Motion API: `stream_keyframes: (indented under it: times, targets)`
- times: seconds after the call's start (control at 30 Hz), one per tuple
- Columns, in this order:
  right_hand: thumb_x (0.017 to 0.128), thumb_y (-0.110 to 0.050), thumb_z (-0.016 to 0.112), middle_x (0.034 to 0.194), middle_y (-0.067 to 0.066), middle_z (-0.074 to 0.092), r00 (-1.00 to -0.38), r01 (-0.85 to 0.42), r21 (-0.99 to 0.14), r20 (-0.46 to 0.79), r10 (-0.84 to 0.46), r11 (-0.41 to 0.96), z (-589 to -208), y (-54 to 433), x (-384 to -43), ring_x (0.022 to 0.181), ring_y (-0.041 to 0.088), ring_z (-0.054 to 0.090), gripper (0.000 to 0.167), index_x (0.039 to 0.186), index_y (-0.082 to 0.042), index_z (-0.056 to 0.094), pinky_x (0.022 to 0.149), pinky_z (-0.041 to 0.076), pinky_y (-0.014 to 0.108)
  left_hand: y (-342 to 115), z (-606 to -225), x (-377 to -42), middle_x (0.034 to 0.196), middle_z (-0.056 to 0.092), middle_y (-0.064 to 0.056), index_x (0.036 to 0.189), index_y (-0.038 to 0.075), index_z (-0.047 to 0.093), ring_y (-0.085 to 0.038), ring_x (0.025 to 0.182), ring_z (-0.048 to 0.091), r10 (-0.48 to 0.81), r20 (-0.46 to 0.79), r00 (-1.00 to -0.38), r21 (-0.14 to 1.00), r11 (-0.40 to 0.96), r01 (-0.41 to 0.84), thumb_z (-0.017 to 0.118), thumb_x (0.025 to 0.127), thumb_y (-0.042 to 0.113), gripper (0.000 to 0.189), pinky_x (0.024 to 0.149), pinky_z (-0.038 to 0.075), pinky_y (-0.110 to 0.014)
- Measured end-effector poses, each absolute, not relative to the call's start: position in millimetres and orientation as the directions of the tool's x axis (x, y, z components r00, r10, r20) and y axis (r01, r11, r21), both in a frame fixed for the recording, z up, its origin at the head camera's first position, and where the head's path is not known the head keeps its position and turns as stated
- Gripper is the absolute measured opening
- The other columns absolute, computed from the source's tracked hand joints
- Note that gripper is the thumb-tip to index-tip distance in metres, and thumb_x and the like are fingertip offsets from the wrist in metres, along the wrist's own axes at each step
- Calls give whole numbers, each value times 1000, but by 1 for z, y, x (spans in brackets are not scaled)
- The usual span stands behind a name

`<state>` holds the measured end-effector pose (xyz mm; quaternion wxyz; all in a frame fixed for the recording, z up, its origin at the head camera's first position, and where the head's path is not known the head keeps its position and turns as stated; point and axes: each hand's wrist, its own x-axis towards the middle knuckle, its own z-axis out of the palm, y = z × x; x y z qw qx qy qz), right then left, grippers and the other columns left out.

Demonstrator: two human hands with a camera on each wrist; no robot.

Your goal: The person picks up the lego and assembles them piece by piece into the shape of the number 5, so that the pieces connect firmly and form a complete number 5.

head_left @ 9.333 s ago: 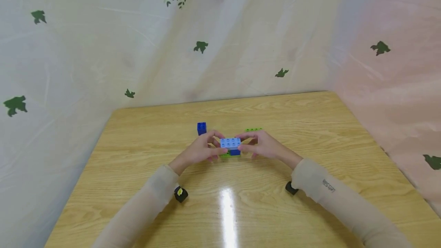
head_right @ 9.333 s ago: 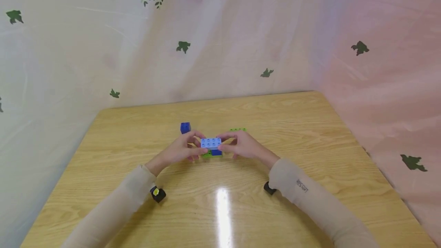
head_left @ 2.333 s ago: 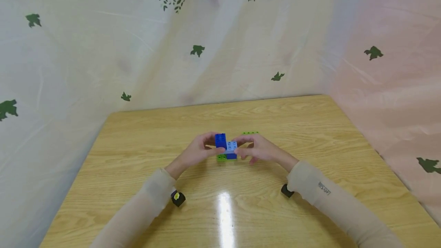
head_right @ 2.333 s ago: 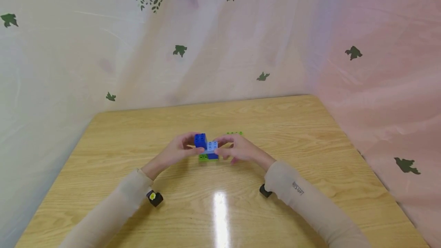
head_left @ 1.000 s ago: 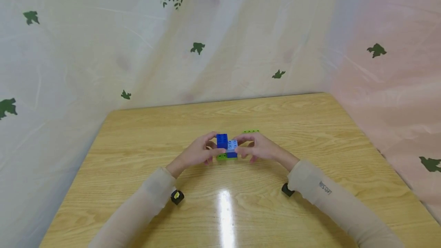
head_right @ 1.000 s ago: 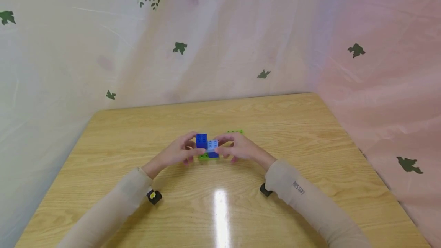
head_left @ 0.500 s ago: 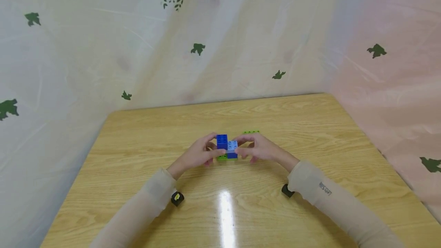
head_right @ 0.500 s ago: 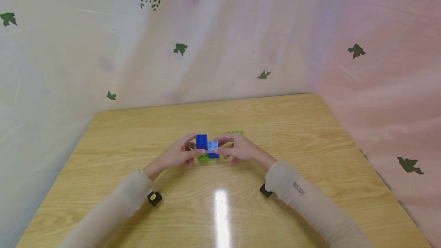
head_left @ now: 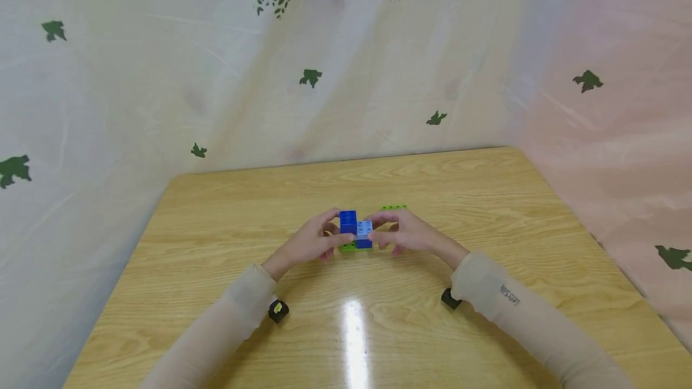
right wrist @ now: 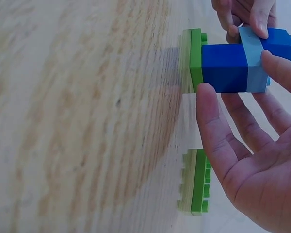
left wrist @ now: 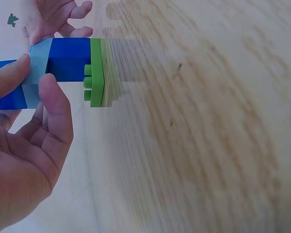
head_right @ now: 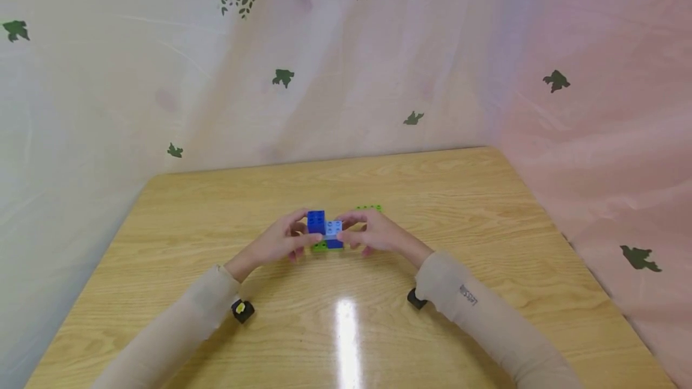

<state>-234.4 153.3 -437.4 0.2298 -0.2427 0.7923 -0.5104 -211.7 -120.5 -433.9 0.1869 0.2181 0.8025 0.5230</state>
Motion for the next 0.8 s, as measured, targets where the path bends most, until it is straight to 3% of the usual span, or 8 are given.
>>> stream_keyframes:
  times: [0.3,0.57,0.67,0.8]
  targets:
    - [100,-36,67,132,12,58,-765,-171,-901,-133,-630,399,-430,160,-236,97,32,69,53,145,-13,54,69,62,45,-120,-432,-213,99,66,-23,143,24,46,-23,59,56,578,-80,-812,911,374,176,64,102,31,45,52,53,-35]
    - [103,-29,63,131,18,58,-841,-187,-884,-81,-535,428,-420,190,-255,101,38,67,51,147,-5,50,71,61,46,-120,-431,-211,97,67,-20,152,27,35,-22,62,58,589,-109,-801,898,404,175,60,104,34,55,53,55,-37]
    - [103,-24,63,136,23,55,-859,-182,-881,-73,-507,436,-423,203,-262,102,39,67,51,148,-4,48,71,61,45,-120,-432,-211,96,67,-20,153,24,34,-22,62,58,596,-108,-796,904,393,171,60,104,35,57,54,56,-39]
    - [102,-18,64,147,24,47,-867,-159,-877,-94,-488,452,-429,213,-268,103,38,68,54,150,-4,45,71,61,45,-121,-432,-210,97,67,-19,151,28,37,-24,65,60,588,-123,-800,909,390,147,62,102,37,55,56,57,-39]
